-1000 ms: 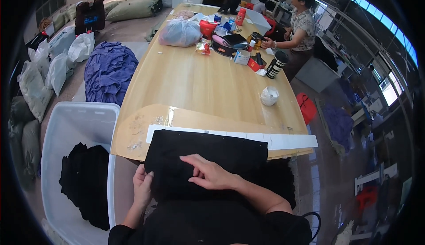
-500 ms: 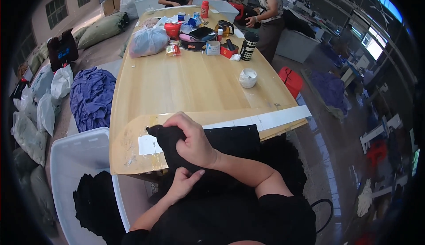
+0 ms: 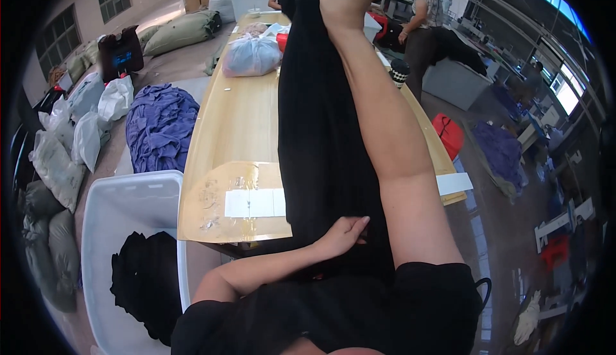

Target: Marking layout lines on black garments using a paper template and a white marking tool.

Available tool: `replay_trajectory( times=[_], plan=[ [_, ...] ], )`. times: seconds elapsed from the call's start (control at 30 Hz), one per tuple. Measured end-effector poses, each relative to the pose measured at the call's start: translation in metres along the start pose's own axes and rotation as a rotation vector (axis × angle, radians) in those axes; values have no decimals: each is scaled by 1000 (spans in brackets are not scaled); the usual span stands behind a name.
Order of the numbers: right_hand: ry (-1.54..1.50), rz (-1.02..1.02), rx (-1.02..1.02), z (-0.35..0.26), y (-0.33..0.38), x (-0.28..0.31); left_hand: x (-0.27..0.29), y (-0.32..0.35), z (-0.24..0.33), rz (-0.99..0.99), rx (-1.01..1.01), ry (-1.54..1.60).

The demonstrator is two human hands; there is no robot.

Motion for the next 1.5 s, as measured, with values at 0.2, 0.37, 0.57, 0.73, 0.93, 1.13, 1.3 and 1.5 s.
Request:
replay_trajectory(
  times=[0.2,0.37,0.57,0.73,0.93,1.13,1.3,1.5],
  plan=[
    [51,-320,-34,77,49,-30,51,-22,69,208,-81,381],
    [61,-845,-432,76,170,11,109,-60,61,260,-66,751],
    [-105,-1170,-797,43,237,107,107,-45,94,332,7,932],
    [291,-1244,-308,-43,234,165,126,-22,100,504,134,969],
    [349,-1044,-477,-46,248,190,101,-14,110,337,256,586],
    [646,-828,-443,-6,201,236,95,-3,150,329,224,280],
    [856,-602,-623,19,166,352,120,7,187,338,64,348],
    [511,-412,-948,11,164,361,92,-8,39,435,837,166]
  ],
)
Point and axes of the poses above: each hand's wrist, its own y-axis away from the middle knuckle, its own x-axis out of the back of the hand, z = x × y, the point moved 3 cm from there along -y, towards the middle knuckle, and after that the axes turned 6 degrees about y, right-handed, at the moved point
